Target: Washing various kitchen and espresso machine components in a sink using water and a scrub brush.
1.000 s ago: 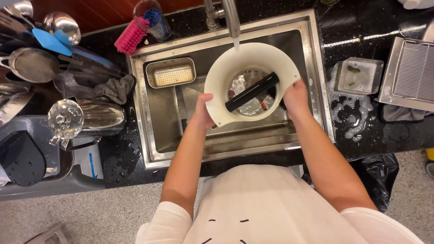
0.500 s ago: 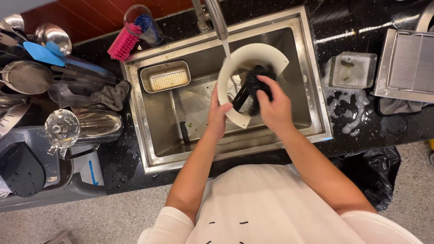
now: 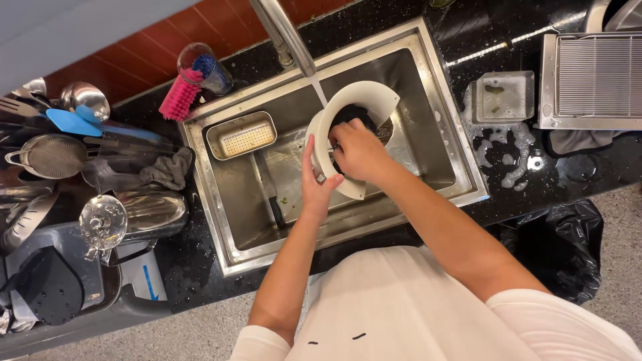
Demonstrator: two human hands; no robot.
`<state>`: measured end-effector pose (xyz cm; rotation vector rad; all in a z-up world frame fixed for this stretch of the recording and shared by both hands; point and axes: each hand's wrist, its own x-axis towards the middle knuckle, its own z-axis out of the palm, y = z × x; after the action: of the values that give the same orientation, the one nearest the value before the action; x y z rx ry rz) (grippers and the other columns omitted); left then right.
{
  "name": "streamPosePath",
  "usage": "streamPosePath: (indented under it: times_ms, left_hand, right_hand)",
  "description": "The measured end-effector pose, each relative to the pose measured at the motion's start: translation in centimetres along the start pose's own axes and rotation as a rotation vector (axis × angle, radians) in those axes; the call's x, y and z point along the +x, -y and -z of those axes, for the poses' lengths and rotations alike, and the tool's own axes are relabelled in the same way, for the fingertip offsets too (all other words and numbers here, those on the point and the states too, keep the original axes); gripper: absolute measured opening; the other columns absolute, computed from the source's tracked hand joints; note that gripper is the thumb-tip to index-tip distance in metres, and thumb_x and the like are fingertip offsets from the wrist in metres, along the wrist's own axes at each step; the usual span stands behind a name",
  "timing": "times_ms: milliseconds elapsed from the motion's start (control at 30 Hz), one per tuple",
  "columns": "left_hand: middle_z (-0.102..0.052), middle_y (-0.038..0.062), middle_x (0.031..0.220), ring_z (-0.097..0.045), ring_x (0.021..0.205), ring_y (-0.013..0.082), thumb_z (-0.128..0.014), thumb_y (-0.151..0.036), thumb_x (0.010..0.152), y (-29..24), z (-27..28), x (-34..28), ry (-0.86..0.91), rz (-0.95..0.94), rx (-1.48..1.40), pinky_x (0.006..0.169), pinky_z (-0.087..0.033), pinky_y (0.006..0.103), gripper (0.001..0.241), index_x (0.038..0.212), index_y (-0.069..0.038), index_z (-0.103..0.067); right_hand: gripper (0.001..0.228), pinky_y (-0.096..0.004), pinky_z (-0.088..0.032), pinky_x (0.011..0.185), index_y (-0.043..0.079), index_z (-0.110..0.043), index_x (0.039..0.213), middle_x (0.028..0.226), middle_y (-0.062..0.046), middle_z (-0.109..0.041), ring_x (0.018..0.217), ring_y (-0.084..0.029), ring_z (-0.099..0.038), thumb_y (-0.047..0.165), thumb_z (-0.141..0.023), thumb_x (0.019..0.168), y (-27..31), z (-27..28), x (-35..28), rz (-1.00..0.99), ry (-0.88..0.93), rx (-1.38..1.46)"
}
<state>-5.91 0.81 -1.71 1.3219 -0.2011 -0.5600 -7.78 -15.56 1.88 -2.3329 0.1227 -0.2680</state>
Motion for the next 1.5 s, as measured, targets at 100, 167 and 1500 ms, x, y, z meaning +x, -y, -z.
streamPosePath:
  times_ms: [100, 167, 1500]
  left_hand:
    - [-0.039, 0.009, 0.155, -0.050, 0.137, 0.0292, -0.080, -0.004, 0.067, -0.3, -1.3, -0.5, -0.021, -0.081, 0.100, 0.107, -0.054, 0.0414, 0.109, 0.162, -0.018, -0.030]
    - [-0.037, 0.008, 0.150, -0.047, 0.139, 0.0287, -0.085, -0.003, 0.067, 0.1, -2.3, -1.0, -0.026, -0.172, 0.209, 0.109, -0.053, 0.0431, 0.109, 0.160, -0.017, -0.031]
    - [-0.061, 0.008, 0.110, -0.062, 0.106, 0.0263, -0.065, -0.052, 0.081, 4.0, 3.6, -1.2, -0.293, 0.314, -0.510, 0.089, -0.053, 0.0454, 0.063, 0.125, -0.009, -0.052]
  right_hand:
    - [0.028, -0.046, -0.045, 0.084, 0.001, -0.067, 0.102, 0.101, -0.014, -0.068, 0.102, -0.035, -0.057, 0.014, -0.067, 0.078, 0.8, 0.0, -0.2, 0.002, -0.039, -0.308]
    - [0.033, -0.044, -0.044, 0.081, 0.000, -0.068, 0.103, 0.099, -0.013, -0.068, 0.100, -0.034, -0.058, 0.018, -0.070, 0.076, -0.1, -0.3, -0.4, -0.024, -0.043, -0.517]
    - [0.013, -0.032, -0.054, 0.082, 0.015, -0.064, 0.108, 0.105, 0.000, -0.067, 0.097, -0.015, -0.066, 0.008, -0.057, 0.099, -12.0, 3.7, -7.9, -0.720, -0.525, 1.476]
